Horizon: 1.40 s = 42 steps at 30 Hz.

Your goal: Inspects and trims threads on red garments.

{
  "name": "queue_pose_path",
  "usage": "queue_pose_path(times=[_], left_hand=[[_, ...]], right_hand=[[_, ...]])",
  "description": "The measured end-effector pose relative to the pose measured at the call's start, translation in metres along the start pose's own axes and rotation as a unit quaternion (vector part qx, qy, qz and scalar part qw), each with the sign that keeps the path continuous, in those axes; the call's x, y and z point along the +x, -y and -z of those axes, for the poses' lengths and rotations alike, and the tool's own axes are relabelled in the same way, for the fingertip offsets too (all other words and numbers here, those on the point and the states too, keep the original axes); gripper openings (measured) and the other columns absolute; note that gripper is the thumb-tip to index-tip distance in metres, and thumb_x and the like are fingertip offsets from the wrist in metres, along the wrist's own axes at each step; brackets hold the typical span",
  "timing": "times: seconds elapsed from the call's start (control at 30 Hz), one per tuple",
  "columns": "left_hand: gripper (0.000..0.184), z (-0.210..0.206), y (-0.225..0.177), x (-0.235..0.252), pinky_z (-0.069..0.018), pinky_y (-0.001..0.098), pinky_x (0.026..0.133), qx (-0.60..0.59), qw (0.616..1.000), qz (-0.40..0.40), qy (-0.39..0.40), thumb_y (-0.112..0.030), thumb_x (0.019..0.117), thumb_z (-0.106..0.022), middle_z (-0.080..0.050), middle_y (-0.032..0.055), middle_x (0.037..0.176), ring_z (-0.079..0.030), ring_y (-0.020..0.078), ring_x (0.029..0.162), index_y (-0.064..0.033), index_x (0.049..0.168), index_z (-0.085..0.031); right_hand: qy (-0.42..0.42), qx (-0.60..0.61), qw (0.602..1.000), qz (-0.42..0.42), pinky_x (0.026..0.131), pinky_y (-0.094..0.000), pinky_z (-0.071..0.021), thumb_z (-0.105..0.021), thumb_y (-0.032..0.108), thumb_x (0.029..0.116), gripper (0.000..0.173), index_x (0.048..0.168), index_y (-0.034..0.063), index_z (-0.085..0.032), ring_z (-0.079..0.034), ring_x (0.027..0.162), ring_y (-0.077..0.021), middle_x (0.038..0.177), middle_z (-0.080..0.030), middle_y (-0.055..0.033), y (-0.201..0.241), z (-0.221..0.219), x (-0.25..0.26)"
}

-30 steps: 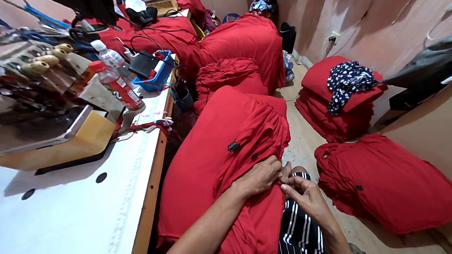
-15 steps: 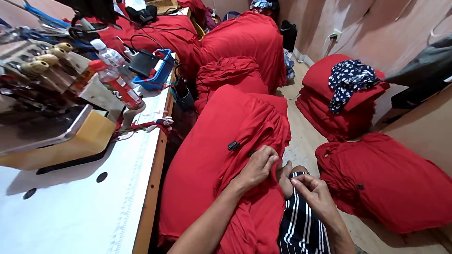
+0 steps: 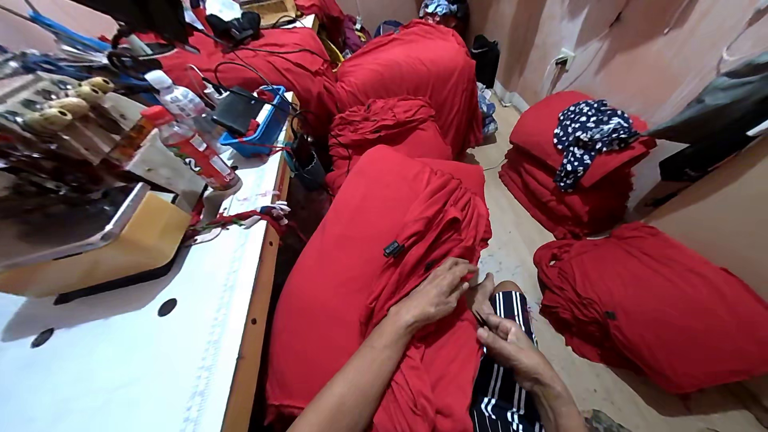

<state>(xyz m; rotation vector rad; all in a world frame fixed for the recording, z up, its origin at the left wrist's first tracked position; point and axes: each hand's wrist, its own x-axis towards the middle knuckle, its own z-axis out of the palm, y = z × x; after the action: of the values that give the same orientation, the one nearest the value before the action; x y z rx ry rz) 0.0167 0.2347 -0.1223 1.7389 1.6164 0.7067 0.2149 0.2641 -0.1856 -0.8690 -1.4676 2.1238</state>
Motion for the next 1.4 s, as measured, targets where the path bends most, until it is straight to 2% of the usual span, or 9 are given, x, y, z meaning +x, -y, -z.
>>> queue_pose_path(times=[0.07,0.17,0.33,0.57,0.73,1.0,1.2,1.33,1.4], left_hand=[[0.029,0.002,0.0,-0.001,-0.0411,0.038,0.111,0.002,1.0,-0.007,0.005,-0.001,0.1029,-0.046,-0.055,0.0279,0.138,-0.054,0.0329,0.13,0.0082,0.123,-0.066],[0.031,0.002,0.003,-0.002,-0.0392,0.0389,0.113,0.007,0.999,-0.033,0.023,-0.001,0.1031,-0.046,-0.056,0.0271,0.138,-0.053,0.0335,0.132,0.0058,0.123,-0.068],[0.03,0.0,0.005,-0.002,-0.0168,0.0482,0.125,-0.007,0.992,-0.106,0.071,-0.003,0.1026,-0.044,-0.055,0.0253,0.144,-0.036,0.0423,0.147,0.0079,0.112,-0.071],[0.036,0.012,-0.005,-0.009,-0.0426,0.0392,0.103,-0.036,0.998,-0.049,-0.003,-0.008,0.1073,-0.034,-0.065,0.0257,0.112,-0.06,0.0292,0.112,0.0128,0.112,-0.063],[0.034,0.015,-0.007,-0.012,-0.0456,0.0303,0.09,-0.076,0.997,-0.017,-0.028,-0.009,0.108,-0.035,-0.065,0.0162,0.102,-0.059,0.0141,0.096,0.0091,0.111,-0.063],[0.03,0.017,-0.003,-0.013,-0.0451,0.0214,0.082,-0.16,0.985,-0.004,-0.067,-0.011,0.1076,-0.036,-0.059,0.0009,0.09,-0.054,0.0005,0.085,0.0024,0.102,-0.063],[0.029,0.017,0.005,-0.017,-0.0506,0.0205,0.077,-0.305,0.942,0.015,-0.137,-0.011,0.1064,-0.033,-0.059,-0.0051,0.085,-0.058,0.0004,0.08,-0.0066,0.093,-0.059],[0.025,0.023,0.003,-0.021,-0.0487,0.0191,0.08,-0.188,0.978,-0.023,-0.091,-0.013,0.1041,-0.044,-0.062,-0.0033,0.087,-0.057,-0.0021,0.083,-0.0012,0.095,-0.065],[0.031,0.026,0.001,-0.024,-0.0498,0.0304,0.087,-0.071,0.996,-0.043,-0.033,-0.024,0.0991,-0.059,-0.071,0.0081,0.095,-0.063,0.0088,0.091,0.0031,0.101,-0.072]], right_hand=[[-0.023,0.087,0.996,0.008,0.048,-0.0144,-0.0457,-0.063,0.006,0.0875,0.011,0.099,0.0074,-0.064,-0.053,0.05,0.0033,0.069,-0.066,0.0082,-0.001,-0.01,-0.001],[-0.019,0.136,0.988,0.07,0.045,-0.0124,-0.0405,-0.066,0.007,0.0846,0.009,0.086,0.0161,-0.066,-0.046,0.046,0.0054,0.061,-0.06,0.0115,0.005,-0.013,-0.004],[0.054,0.056,0.983,0.164,0.052,-0.011,-0.0427,-0.066,0.017,0.0924,0.004,0.093,0.0196,-0.068,-0.05,0.056,0.0083,0.073,-0.062,0.0165,0.011,-0.005,-0.007],[0.039,0.016,0.983,0.181,0.056,-0.0099,-0.0431,-0.057,0.015,0.0971,0.01,0.103,0.0171,-0.064,-0.05,0.063,0.0096,0.09,-0.063,0.0171,0.008,0.0,-0.003],[0.054,0.108,0.984,0.131,0.045,-0.0092,-0.0364,-0.057,0.019,0.0988,0.008,0.096,0.0236,-0.063,-0.043,0.047,0.0095,0.064,-0.056,0.0179,0.008,-0.005,-0.004],[0.065,0.101,0.985,0.126,0.046,-0.0087,-0.0358,-0.059,0.019,0.0991,0.007,0.102,0.0213,-0.064,-0.041,0.049,0.0101,0.067,-0.057,0.018,0.005,-0.002,-0.001],[0.15,0.049,0.979,0.128,0.064,-0.0126,-0.0491,-0.066,0.017,0.0931,0.017,0.11,0.0181,-0.065,-0.058,0.071,0.0084,0.091,-0.069,0.017,-0.001,-0.002,0.0],[0.101,0.088,0.983,0.127,0.054,-0.0114,-0.0449,-0.063,0.012,0.092,0.014,0.1,0.0212,-0.069,-0.052,0.057,0.0088,0.075,-0.066,0.0169,0.002,-0.007,-0.001],[0.099,0.092,0.982,0.133,0.053,-0.0106,-0.0432,-0.063,0.012,0.0928,0.013,0.098,0.0221,-0.069,-0.051,0.057,0.0093,0.074,-0.064,0.0176,0.002,-0.003,-0.001]])
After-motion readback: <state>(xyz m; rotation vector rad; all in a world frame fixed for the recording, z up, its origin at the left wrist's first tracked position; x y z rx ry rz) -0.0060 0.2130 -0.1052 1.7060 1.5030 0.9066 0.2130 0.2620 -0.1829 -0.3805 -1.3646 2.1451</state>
